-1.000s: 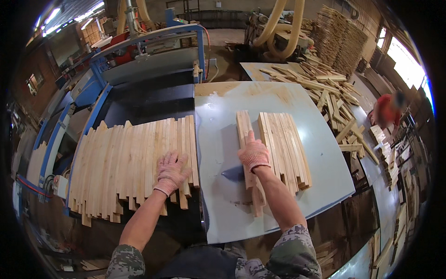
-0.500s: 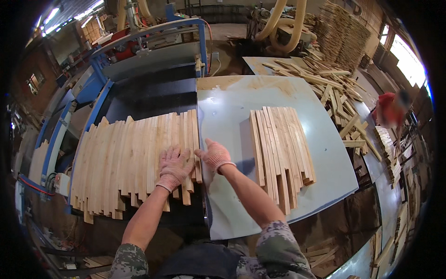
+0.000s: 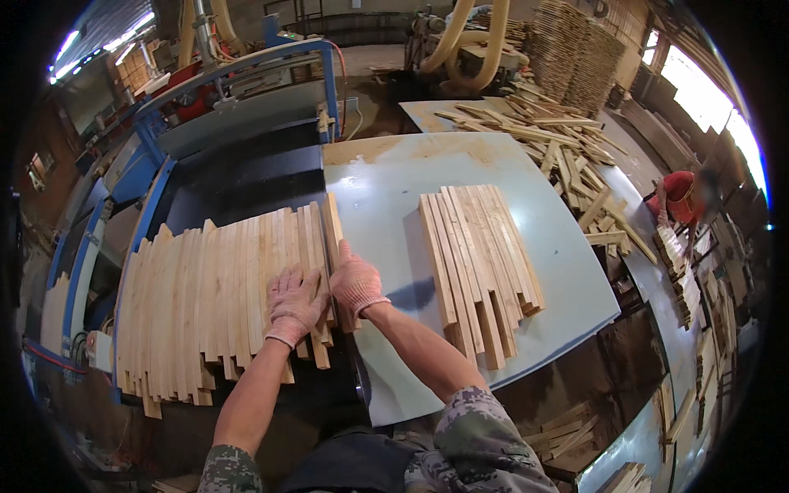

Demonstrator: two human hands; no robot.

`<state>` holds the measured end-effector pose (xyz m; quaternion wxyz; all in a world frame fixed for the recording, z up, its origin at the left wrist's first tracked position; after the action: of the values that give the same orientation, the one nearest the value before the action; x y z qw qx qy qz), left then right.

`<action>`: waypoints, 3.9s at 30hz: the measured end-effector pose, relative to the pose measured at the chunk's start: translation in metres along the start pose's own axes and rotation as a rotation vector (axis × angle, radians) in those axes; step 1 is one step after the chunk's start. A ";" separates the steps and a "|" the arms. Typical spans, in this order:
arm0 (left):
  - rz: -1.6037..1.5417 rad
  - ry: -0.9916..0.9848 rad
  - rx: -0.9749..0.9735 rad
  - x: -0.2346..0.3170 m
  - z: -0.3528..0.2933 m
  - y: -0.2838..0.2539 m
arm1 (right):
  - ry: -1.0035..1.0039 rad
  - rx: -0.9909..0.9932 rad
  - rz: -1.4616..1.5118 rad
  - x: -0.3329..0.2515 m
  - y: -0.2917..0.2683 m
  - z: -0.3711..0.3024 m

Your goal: The person repeatedly picks up stacks of light-colored wooden planks from a metal table and places them onto a conveyor belt. The person wears gloves and a camouflage shirt while performing this repetitive stacking task in a workshop environment.

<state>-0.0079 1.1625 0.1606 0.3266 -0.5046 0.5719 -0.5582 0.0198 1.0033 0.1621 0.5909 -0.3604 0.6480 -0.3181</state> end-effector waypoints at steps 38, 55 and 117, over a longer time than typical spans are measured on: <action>-0.270 -0.978 0.580 -0.605 -0.390 -0.145 | 0.220 0.328 -0.637 0.209 -0.073 -0.060; -1.787 0.332 -0.301 -0.156 -0.364 0.058 | 0.519 0.142 -0.596 0.122 -0.054 -0.160; -0.984 0.069 0.111 0.062 -0.113 0.098 | 0.142 0.071 1.426 0.262 -0.072 -0.250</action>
<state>-0.1516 1.1263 0.0958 0.0315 -0.6777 0.2455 -0.6924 -0.2337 0.7400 0.1069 0.6225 0.1918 0.7519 0.1019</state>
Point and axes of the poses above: each hand's wrist, its own z-axis towards the middle knuckle, its own y-axis out of the palm, x = y × z, the point moved 8 cm from there along z, towards the middle knuckle, and after that the axes turned 14 degrees about -x, right-handed, at the moved point
